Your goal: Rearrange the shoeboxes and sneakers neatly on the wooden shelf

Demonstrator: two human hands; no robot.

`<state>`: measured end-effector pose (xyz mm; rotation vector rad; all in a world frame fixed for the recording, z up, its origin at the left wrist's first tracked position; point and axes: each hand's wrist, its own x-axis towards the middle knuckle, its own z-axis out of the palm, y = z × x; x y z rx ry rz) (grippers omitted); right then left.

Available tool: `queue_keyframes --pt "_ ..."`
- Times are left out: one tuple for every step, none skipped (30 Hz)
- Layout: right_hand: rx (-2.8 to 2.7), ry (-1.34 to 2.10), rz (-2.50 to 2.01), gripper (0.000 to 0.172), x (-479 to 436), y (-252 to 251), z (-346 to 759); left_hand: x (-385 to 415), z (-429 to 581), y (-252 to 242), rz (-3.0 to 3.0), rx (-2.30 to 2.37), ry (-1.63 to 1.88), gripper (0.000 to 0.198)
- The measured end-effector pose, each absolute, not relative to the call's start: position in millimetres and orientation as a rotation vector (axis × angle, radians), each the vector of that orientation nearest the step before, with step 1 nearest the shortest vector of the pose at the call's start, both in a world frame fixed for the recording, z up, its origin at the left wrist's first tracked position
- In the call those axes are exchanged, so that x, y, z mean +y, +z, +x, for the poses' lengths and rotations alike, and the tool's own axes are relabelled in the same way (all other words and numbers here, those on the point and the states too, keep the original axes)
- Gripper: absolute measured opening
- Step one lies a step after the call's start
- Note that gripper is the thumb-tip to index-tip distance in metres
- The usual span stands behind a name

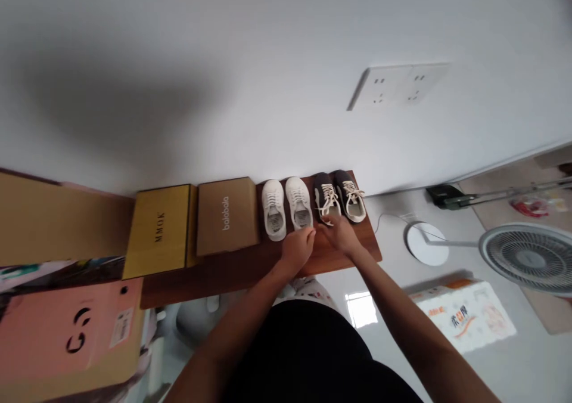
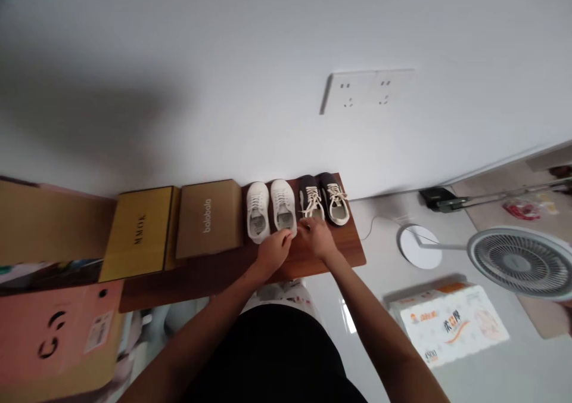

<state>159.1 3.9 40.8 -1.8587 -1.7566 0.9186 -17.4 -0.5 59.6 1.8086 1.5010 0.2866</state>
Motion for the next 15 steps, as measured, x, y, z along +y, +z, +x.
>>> queue_keyframes --pt "-1.612 1.100 -1.816 0.025 -10.8 34.6 137.1 -15.2 -45.1 53.6 1.627 1.548 0.352 0.027" --pt "-1.449 1.286 -1.790 0.025 -26.3 26.8 113.2 -29.2 -75.3 46.1 1.399 1.597 0.426 0.030" --pt "-1.281 1.477 -1.773 0.025 -41.5 18.1 88.0 -41.5 -107.8 37.9 1.124 1.646 0.529 0.034" --pt "-1.114 1.672 -1.758 0.026 -54.8 9.2 62.1 -51.5 -142.4 29.9 0.814 1.692 0.670 0.034" --pt "-0.947 1.866 -1.734 0.029 -65.0 0.9 36.1 -58.7 -178.5 22.7 0.508 1.724 0.830 0.032" --pt "-0.765 2.004 -1.708 0.033 -71.1 -6.2 10.4 -62.9 -215.3 17.0 0.226 1.760 0.986 0.028" --pt "-0.579 2.086 -1.664 0.036 -72.6 -12.0 -14.4 -64.3 -251.5 12.8 -0.019 1.798 1.112 0.025" --pt "-0.396 2.129 -1.622 0.039 -69.6 -16.4 -38.1 -63.2 -285.9 10.0 -0.182 1.822 1.235 0.023" --pt "-0.230 2.120 -1.580 0.041 -62.7 -19.4 -60.4 -60.1 -317.0 8.6 -0.287 1.835 1.327 0.021" --pt "-0.092 2.076 -1.537 0.043 -53.2 -21.1 -81.1 -55.7 -343.8 8.2 -0.360 1.832 1.370 0.020" --pt "0.006 2.013 -1.492 0.044 -42.5 -21.9 -100.1 -50.6 -365.6 8.6 -0.386 1.814 1.390 0.018" --pt "0.064 1.953 -1.445 0.044 -32.0 -21.7 -117.3 -45.6 -382.2 9.7 -0.385 1.792 1.384 0.016" --pt "0.090 1.886 -1.407 0.043 -23.3 -20.6 -132.6 -41.3 -394.0 11.6 -0.359 1.772 1.362 0.014" --pt "0.089 1.818 -1.377 0.042 -17.2 -18.6 -145.7 -38.6 -401.6 14.1 -0.310 1.767 1.335 0.013" --pt "0.066 1.740 -1.372 0.041 -14.4 -15.8 -156.5 -37.8 -405.9 17.2 -0.234 1.784 1.310 0.013"
